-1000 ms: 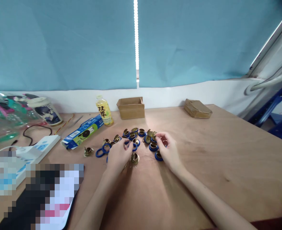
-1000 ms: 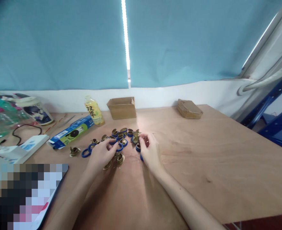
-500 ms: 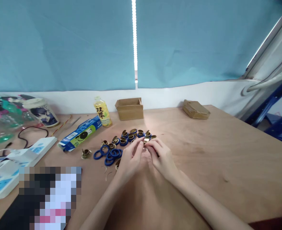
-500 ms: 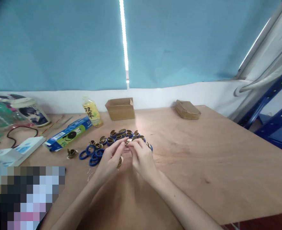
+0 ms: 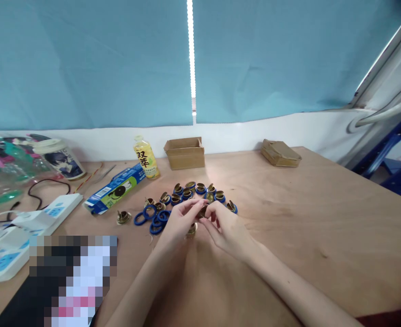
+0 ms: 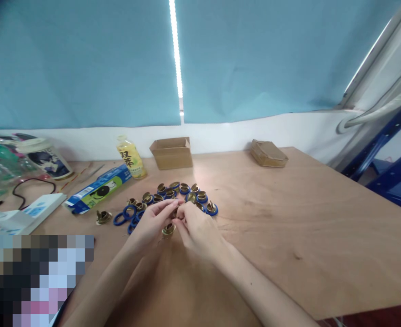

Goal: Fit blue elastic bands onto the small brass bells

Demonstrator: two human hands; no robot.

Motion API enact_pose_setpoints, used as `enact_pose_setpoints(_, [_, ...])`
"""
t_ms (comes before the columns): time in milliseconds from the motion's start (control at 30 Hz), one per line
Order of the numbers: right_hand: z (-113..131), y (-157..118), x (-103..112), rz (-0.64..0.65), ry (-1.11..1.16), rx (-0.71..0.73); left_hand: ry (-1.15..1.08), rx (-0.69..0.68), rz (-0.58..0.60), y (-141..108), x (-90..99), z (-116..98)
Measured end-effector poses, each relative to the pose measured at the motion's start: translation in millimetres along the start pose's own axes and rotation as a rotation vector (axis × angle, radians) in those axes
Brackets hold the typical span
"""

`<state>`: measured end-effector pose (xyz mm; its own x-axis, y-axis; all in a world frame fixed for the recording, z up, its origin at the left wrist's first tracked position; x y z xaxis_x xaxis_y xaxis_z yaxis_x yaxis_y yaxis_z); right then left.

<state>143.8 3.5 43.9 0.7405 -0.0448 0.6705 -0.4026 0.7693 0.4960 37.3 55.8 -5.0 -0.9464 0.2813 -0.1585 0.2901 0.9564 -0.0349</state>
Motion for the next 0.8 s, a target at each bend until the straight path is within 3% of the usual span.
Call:
enact_pose_setpoints(167, [2.6, 3.3, 9.8, -0.017, -0.087, 0.002, 0.012, -0.016, 0.033, -0.4, -5.2, -3.0])
enact_pose_setpoints(400, [-10.6, 6.3, -6.3, 0.174, -0.068, -0.122, 0.081, -0.045, 0.087, -0.6, -17.0, -6.6])
enact_pose_setpoints(600, [-18.6, 7.5, -1.7, 0.117, 0.030, -0.206, 0.106, -0.077, 0.140, -2.0, -27.4, -10.8])
enact_pose_setpoints(800, [-16.2, 6.4, 1.4, 0.075, 0.100, -0.195, 0.134, -0.108, 0.149, -3.8, -30.4, -14.4])
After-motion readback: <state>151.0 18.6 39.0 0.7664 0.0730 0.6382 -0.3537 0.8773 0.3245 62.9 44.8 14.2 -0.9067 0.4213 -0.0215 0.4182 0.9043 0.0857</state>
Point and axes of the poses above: each hand's wrist, its own y-axis towards the middle knuckle, its own x-axis out of the back of the hand, z = x × y, the point moved 10 cm from there along y, towards the middle knuckle, and after that the axes turned 8 degrees about z, right-handed, at the moved point
